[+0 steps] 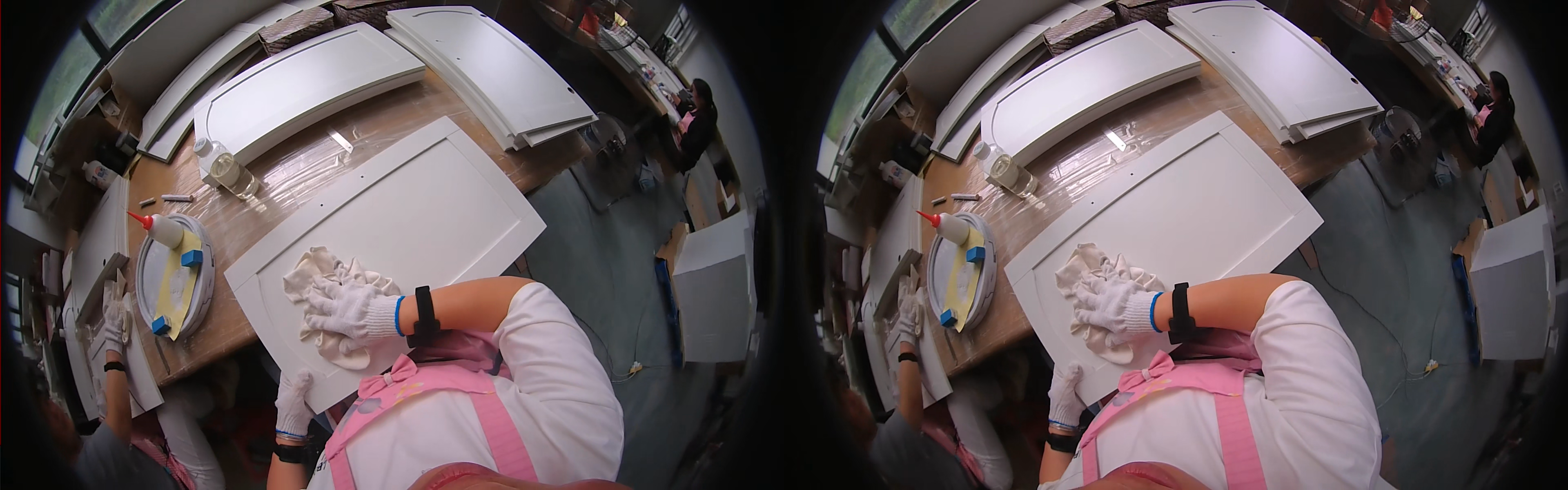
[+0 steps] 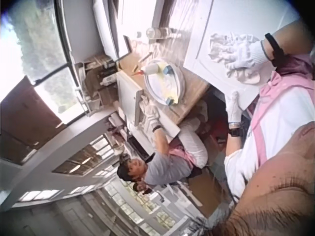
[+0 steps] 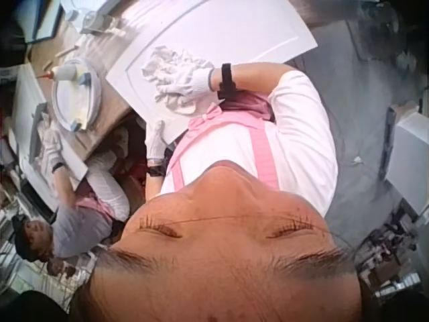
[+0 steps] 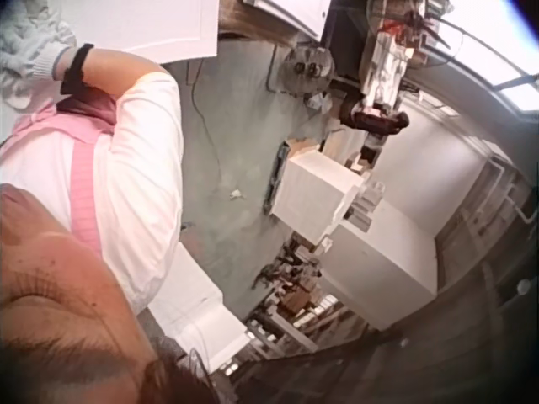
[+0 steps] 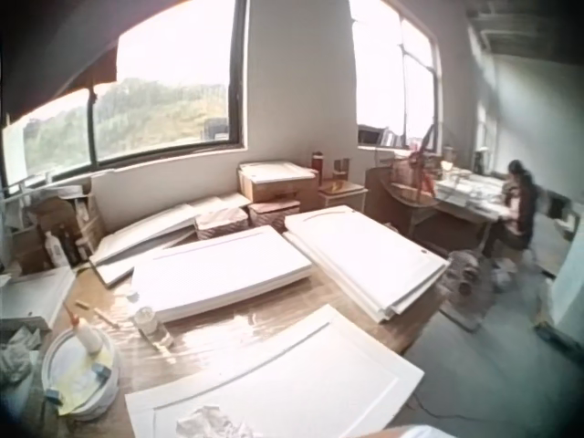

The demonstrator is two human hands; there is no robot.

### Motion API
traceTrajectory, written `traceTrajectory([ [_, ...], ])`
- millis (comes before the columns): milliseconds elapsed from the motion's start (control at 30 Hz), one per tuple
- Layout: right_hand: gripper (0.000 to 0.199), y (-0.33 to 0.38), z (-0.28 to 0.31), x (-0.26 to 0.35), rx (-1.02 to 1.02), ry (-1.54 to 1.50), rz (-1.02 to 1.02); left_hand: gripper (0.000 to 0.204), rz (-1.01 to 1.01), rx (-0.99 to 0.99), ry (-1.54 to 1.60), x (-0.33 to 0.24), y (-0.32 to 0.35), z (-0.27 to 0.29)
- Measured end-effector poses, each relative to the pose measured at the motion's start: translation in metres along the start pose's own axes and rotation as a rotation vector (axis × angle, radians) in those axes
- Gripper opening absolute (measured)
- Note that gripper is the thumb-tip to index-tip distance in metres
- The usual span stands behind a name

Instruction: Cleaning and finishing white cabinet doors using a cloth and a sanding block to smooth edges.

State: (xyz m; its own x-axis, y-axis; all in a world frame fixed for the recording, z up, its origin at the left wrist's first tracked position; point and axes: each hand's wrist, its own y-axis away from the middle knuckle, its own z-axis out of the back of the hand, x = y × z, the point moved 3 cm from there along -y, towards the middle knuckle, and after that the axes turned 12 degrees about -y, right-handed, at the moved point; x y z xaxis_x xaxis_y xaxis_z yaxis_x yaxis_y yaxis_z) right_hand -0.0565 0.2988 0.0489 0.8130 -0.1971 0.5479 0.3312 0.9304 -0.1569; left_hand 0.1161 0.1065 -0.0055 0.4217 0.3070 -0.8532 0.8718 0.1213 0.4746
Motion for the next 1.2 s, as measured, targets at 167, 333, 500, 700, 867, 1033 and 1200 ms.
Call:
traceTrajectory([
  [167, 0.054, 0.020, -0.020, -0.004, -0.091, 0.063, 0.137, 0.053, 0.004, -0.066, -0.050, 0.028, 0.015, 0.027],
  [333, 0.040, 0.080, 0.086, -0.095, -0.305, 0.376, -0.304, 0.058, -0.012, -0.198, -0.072, 0.058, 0.012, 0.056],
  [500, 0.027, 0.252, 0.208, -0.152, -0.199, 0.491, -1.796, 0.042, -0.037, -0.180, -0.072, 0.051, 0.007, 0.046],
  [700, 0.044, 0.146, 0.158, -0.042, -0.626, 0.542, -0.505, 0.036, -0.020, -0.270, -0.193, 0.059, 0.005, 0.054],
  [867, 0.043, 0.114, 0.056, -0.067, -0.158, 0.301, -0.261, 0.040, -0.037, -0.308, -0.221, 0.076, 0.009, 0.059],
  [1033, 0.038, 0.230, 0.153, -0.156, -0.486, 0.663, -1.227, 0.036, -0.034, -0.289, -0.350, 0.071, 0.014, 0.053],
  [1200, 0.037, 0.241, 0.192, -0.100, -0.619, 0.644, -1.286, 0.036, -0.017, -0.332, -0.337, 0.071, 0.015, 0.054],
])
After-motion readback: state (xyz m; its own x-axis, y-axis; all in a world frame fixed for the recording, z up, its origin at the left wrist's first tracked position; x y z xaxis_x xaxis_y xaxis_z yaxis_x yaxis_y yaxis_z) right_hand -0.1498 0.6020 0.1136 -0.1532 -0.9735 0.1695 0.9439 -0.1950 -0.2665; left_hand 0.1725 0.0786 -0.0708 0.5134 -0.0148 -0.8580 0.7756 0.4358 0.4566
